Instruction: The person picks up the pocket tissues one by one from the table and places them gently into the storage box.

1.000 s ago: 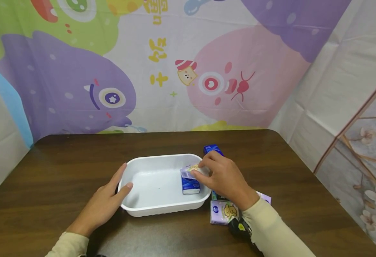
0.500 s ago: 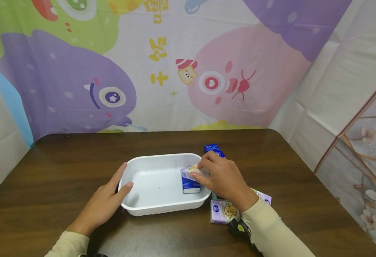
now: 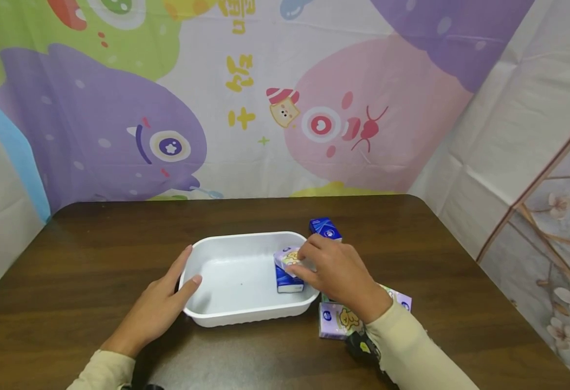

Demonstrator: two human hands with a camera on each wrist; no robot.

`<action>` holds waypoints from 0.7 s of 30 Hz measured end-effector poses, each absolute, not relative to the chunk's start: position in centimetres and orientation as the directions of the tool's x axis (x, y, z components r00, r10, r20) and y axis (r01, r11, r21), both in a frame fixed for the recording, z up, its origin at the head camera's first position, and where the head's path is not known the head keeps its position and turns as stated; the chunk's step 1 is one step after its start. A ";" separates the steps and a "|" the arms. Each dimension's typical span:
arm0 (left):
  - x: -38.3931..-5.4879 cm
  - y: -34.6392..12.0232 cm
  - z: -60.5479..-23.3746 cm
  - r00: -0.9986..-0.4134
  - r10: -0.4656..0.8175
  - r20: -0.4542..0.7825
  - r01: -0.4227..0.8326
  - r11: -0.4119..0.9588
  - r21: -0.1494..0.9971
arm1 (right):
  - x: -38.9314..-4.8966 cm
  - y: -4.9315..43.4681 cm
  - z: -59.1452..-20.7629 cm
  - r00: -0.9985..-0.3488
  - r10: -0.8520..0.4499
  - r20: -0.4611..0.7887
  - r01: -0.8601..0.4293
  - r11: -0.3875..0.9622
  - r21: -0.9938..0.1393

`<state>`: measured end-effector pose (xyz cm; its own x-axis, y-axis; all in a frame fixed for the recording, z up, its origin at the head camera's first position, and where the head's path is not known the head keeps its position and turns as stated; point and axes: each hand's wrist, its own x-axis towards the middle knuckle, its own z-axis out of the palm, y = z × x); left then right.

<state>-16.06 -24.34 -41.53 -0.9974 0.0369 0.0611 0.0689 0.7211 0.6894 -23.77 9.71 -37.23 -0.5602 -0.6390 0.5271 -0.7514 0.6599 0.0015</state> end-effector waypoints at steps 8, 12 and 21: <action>-16.1 -24.3 -41.5 -0.997 0.039 0.062 0.071 0.722 0.688 | -23.7 9.6 -37.1 -0.586 -0.648 0.487 -0.734 0.679 0.019; -16.1 -24.3 -41.5 -0.997 0.042 0.067 0.076 0.720 0.689 | -23.7 9.6 -37.1 -0.579 -0.660 0.479 -0.730 0.681 0.055; -16.1 -24.4 -41.6 -0.997 0.045 0.070 0.081 0.720 0.690 | -23.5 9.5 -37.0 -0.637 -0.655 0.406 -0.718 0.696 -0.004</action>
